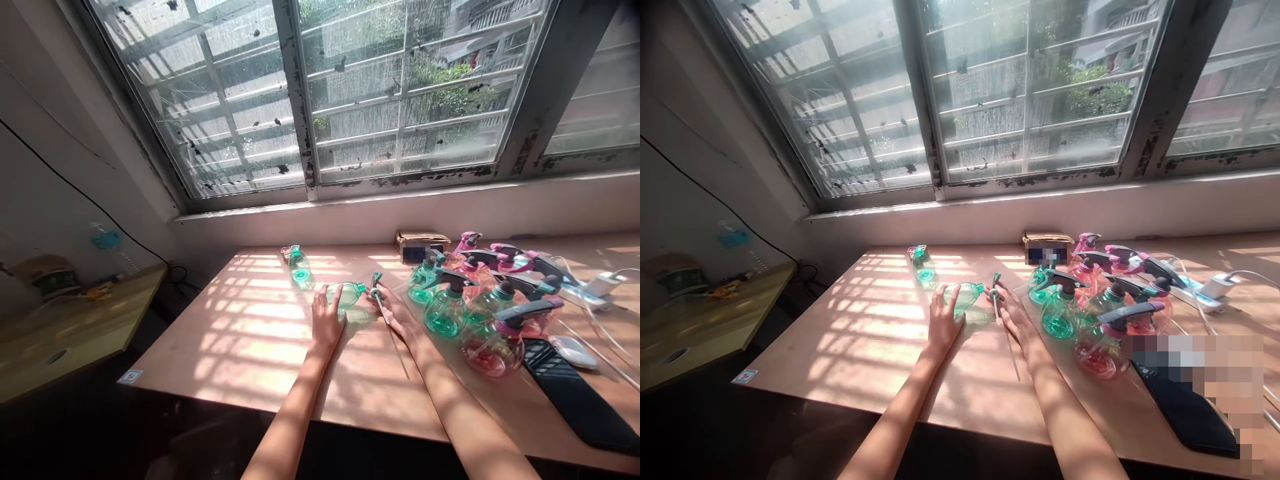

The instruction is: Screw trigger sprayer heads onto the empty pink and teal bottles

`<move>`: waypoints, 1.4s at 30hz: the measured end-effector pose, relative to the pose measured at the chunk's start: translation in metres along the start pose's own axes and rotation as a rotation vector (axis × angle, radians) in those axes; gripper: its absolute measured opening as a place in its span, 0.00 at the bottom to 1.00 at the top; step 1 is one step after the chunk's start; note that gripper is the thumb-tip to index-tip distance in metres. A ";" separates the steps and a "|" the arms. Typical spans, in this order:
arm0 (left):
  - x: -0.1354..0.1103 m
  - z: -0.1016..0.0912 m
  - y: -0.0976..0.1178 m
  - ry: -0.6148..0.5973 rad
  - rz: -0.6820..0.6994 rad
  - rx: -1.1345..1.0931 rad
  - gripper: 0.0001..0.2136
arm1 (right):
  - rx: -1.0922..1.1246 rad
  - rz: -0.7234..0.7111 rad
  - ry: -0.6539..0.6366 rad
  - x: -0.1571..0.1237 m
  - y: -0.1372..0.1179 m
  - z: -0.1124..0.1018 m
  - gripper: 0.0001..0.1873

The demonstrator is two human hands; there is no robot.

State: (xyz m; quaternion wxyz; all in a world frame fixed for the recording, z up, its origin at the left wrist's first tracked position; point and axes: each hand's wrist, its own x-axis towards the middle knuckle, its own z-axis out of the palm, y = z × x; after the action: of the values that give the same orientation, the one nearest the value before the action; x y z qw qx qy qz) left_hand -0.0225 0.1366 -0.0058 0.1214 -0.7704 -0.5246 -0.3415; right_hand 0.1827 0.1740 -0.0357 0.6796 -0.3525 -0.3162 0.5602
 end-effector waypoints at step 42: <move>-0.117 -0.098 0.009 -0.129 -0.512 -0.380 0.34 | -0.052 0.072 0.201 -0.035 0.012 -0.001 0.18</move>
State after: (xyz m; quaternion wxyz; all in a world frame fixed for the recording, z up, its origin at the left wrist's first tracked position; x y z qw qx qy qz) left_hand -0.0788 -0.0054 -0.0085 -0.1480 -0.6423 -0.6346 -0.4035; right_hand 0.1710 0.1409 -0.0473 0.6780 -0.4356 -0.2481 0.5377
